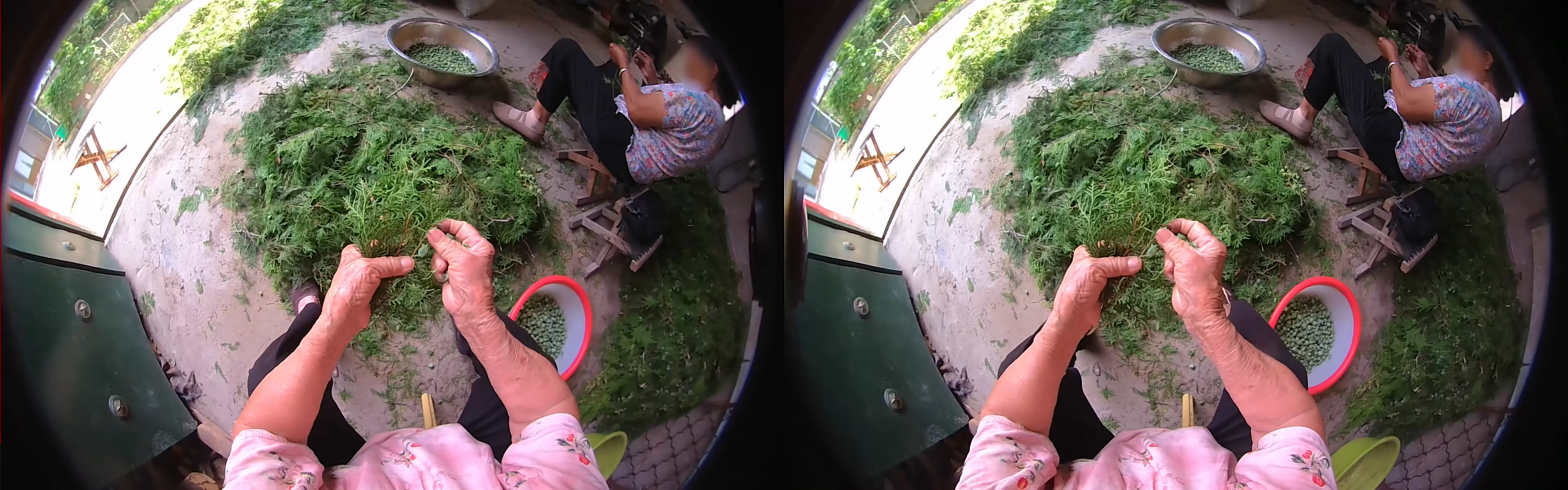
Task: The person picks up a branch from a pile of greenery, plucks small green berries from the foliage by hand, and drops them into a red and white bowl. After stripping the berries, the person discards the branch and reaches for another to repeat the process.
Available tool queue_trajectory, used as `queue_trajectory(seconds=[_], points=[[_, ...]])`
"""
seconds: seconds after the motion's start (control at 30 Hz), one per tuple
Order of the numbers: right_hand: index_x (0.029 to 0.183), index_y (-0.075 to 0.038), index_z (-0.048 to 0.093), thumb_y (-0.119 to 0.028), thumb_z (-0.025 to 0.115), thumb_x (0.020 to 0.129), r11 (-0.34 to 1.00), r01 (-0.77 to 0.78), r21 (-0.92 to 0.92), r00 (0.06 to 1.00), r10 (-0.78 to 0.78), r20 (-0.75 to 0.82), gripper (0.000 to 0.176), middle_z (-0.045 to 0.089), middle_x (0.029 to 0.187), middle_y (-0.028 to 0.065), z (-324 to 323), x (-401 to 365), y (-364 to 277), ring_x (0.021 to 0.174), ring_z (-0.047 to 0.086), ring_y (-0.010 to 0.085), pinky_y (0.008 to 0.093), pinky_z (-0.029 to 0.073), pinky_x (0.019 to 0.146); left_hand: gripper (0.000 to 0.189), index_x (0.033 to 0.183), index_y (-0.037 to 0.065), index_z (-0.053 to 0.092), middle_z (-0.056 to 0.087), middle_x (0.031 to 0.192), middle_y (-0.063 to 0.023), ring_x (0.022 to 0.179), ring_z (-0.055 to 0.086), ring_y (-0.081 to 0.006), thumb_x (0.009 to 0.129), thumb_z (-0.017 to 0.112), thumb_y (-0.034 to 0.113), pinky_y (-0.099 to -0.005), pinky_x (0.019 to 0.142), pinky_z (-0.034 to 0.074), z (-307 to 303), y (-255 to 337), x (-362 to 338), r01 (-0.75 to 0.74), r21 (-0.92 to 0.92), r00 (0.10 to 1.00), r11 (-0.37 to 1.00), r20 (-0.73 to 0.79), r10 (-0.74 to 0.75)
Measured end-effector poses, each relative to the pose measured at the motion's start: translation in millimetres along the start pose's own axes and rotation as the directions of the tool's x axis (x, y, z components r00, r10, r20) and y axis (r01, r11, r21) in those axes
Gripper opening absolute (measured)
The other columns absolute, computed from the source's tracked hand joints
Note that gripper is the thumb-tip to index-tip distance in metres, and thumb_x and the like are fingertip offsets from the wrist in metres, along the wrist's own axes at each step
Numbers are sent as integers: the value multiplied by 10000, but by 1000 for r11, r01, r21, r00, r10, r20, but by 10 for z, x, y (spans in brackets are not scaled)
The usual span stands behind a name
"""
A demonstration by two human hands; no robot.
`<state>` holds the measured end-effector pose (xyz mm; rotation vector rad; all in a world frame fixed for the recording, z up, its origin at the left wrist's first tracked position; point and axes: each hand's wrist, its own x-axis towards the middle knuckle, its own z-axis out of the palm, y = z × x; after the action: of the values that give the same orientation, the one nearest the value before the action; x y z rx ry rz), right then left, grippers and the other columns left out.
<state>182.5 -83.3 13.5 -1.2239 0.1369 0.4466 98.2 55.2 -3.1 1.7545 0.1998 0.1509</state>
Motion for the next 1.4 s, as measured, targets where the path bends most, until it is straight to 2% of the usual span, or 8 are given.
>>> queue_trajectory(seconds=[0.03, 0.13, 0.27, 0.63, 0.97, 1.0, 1.07, 1.4], points=[[909, -18, 563, -44, 633, 809, 997, -33, 63, 999, 32, 14, 124, 512, 634, -29, -10, 14, 12, 456, 410, 32, 184, 298, 386, 437, 989, 110, 637, 662, 988, -89, 939, 603, -289, 595, 621, -77, -350, 823, 367, -21, -7, 0, -236, 246, 972, 940, 67, 227], [922, -30, 549, -64, 599, 835, 981, -108, 159, 993, 98, 73, 105, 496, 627, -27, -43, 25, 8, 470, 414, 53, 205, 304, 405, 449, 985, 105, 642, 660, 992, -96, 929, 604, -293, 582, 625, -92, -346, 829, 370, -14, 128, 1, -294, 363, 956, 884, 89, 281], [930, -23, 538, -53, 581, 838, 906, -251, 342, 963, 199, 179, 106, 497, 660, -11, -82, 44, -14, 484, 426, 69, 220, 318, 415, 423, 966, 105, 667, 656, 1002, -105, 944, 594, -296, 586, 639, -79, -331, 840, 375, -48, 50, -20, -72, 189, 996, 979, 63, 61], [932, -11, 535, -25, 547, 838, 874, -329, 357, 932, 241, 270, 96, 480, 682, 1, -111, 36, -94, 514, 431, 85, 224, 331, 444, 129, 937, 106, 605, 668, 923, -87, 838, 610, -264, 852, 509, 125, -359, 811, 364, -86, 145, -10, -443, 352, 894, 824, 102, 437], [905, 7, 544, -65, 552, 839, 890, -351, 291, 866, 191, 461, 98, 568, 780, 71, -231, 100, -308, 505, 463, 68, 191, 316, 393, 399, 992, 91, 612, 654, 953, -85, 872, 591, -284, 622, 659, -49, -378, 785, 378, -249, -158, 36, -484, 488, 849, 726, 61, 525], [905, 7, 544, -65, 552, 839, 889, -350, 294, 868, 190, 458, 98, 568, 780, 71, -234, 105, -317, 505, 463, 68, 191, 316, 393, 360, 997, 93, 607, 656, 949, -78, 872, 594, -282, 659, 647, -25, -383, 789, 369, -205, -160, 43, -183, 177, 978, 967, -72, 198], [924, -2, 543, -69, 550, 849, 911, -327, 251, 881, 198, 429, 101, 571, 793, 67, -233, 113, -326, 521, 498, 76, 187, 330, 383, 313, 1013, 94, 591, 659, 957, -71, 878, 605, -270, 710, 618, 20, -378, 789, 359, -122, -280, 60, 209, -359, 962, 910, -90, -256], [969, 1, 573, -107, 664, 809, 978, -172, -120, 930, 201, 306, 213, 549, 675, -14, -101, 6, -183, 489, 487, 34, 159, 316, 351, 405, 1004, 88, 653, 654, 997, -99, 932, 576, -286, 632, 591, -58, -350, 836, 365, -31, -56, 19, 52, -10, 998, 999, -32, -52]])
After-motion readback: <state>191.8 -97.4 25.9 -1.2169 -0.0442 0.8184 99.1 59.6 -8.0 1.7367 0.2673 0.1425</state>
